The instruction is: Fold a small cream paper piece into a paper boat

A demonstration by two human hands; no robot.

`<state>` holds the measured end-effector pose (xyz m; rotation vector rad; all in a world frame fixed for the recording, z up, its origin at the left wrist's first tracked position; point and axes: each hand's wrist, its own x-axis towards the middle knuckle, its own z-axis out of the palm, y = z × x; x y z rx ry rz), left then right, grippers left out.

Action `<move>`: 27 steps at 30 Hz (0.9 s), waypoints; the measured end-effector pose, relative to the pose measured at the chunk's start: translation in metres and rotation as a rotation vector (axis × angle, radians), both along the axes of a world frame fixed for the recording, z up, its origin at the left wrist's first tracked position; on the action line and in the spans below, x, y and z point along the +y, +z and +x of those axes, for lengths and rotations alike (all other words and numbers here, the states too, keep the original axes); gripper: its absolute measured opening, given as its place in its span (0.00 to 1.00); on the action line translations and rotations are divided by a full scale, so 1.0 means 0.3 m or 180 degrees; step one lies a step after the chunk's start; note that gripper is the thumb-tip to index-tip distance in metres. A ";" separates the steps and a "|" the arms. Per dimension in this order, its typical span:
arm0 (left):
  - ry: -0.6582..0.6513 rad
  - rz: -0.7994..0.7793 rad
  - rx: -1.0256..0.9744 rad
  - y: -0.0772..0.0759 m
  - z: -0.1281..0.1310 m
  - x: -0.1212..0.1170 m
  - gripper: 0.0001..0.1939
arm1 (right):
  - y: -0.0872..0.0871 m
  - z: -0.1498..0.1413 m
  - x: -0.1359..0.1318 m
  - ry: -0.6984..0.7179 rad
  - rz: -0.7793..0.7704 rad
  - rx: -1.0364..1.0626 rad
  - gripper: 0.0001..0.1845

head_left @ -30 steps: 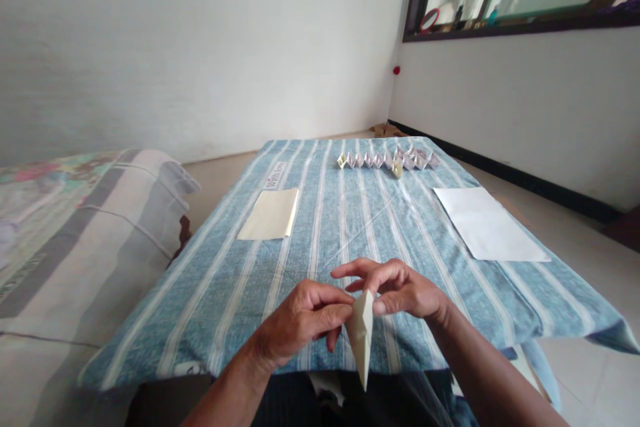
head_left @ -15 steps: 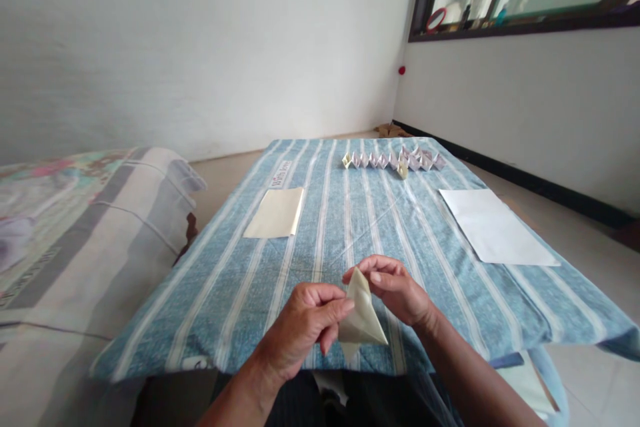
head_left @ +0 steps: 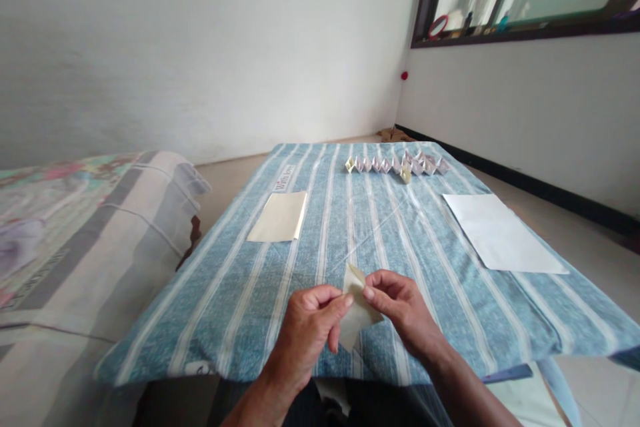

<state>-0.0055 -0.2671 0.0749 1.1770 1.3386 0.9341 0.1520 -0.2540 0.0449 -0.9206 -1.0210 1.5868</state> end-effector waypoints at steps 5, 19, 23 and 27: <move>-0.0134 -0.0067 -0.0037 -0.007 -0.010 -0.008 0.20 | 0.001 -0.002 0.002 0.0023 0.0000 -0.0150 0.23; -0.0079 -0.0131 -0.0306 0.009 -0.042 0.016 0.16 | -0.008 -0.003 -0.005 0.0107 0.0428 -0.0846 0.20; 0.0030 -0.0093 -0.0290 0.009 -0.036 0.012 0.16 | -0.011 -0.005 -0.008 0.0123 0.0431 -0.0817 0.20; 0.0138 -0.0090 -0.0287 0.010 -0.033 0.011 0.15 | -0.008 -0.005 -0.011 0.0137 0.0445 -0.0784 0.19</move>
